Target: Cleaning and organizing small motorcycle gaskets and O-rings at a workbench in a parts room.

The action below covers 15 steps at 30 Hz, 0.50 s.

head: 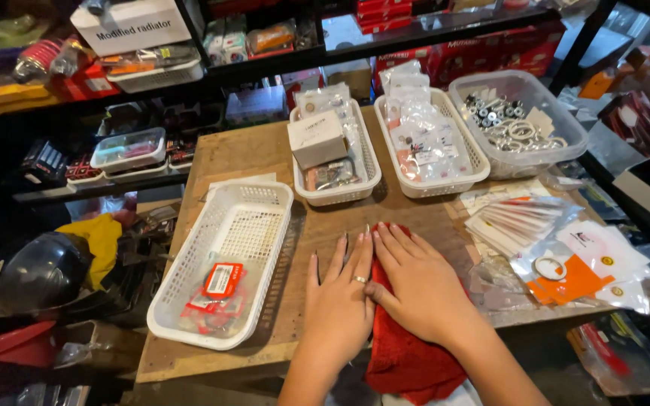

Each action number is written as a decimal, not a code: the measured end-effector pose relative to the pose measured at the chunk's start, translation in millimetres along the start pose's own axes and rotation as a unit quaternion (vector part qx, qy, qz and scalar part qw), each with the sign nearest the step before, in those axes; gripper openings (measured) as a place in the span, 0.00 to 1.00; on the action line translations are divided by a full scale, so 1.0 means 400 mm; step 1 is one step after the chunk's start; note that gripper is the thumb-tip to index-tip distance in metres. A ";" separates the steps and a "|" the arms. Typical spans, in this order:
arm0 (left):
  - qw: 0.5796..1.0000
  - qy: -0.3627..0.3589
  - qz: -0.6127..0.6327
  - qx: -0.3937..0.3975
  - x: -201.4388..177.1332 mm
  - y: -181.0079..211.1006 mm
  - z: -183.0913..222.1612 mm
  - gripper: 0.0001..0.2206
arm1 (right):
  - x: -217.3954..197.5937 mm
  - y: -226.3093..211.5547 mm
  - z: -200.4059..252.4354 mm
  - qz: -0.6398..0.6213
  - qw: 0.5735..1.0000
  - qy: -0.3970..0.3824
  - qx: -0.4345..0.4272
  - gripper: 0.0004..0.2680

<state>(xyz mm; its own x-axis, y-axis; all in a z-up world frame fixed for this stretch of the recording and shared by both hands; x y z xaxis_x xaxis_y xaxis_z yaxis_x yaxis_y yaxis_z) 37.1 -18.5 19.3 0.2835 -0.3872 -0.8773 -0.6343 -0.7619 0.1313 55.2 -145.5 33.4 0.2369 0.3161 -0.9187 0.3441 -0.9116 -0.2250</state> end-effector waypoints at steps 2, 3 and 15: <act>0.999 -0.014 0.032 -0.007 0.000 -0.004 -0.003 0.35 | -0.029 -0.015 0.011 -0.023 0.999 0.021 -0.018 0.28; 0.999 -0.017 0.032 -0.008 -0.002 0.001 0.001 0.35 | -0.039 -0.022 0.033 -0.025 0.999 0.019 -0.017 0.28; 1.000 -0.013 -0.006 0.002 -0.016 0.008 -0.003 0.31 | -0.017 -0.011 -0.003 -0.026 0.999 0.025 0.012 0.29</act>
<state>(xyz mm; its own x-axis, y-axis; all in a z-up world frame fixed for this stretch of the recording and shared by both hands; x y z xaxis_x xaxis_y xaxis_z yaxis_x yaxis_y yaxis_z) 34.0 -19.2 26.1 0.2731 -0.3644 -0.8903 -0.6332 -0.7648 0.1188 53.4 -143.2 40.9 0.2651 0.3749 -0.8884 0.3345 -0.8999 -0.2799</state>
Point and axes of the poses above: each hand's wrist, its own z-axis away from the middle knuckle, its own x-axis out of the palm, y = z × x, the point moved 5 cm from there along -z, towards the middle knuckle, and after that the axes turned 15 degrees about x, right-handed, at the moved point
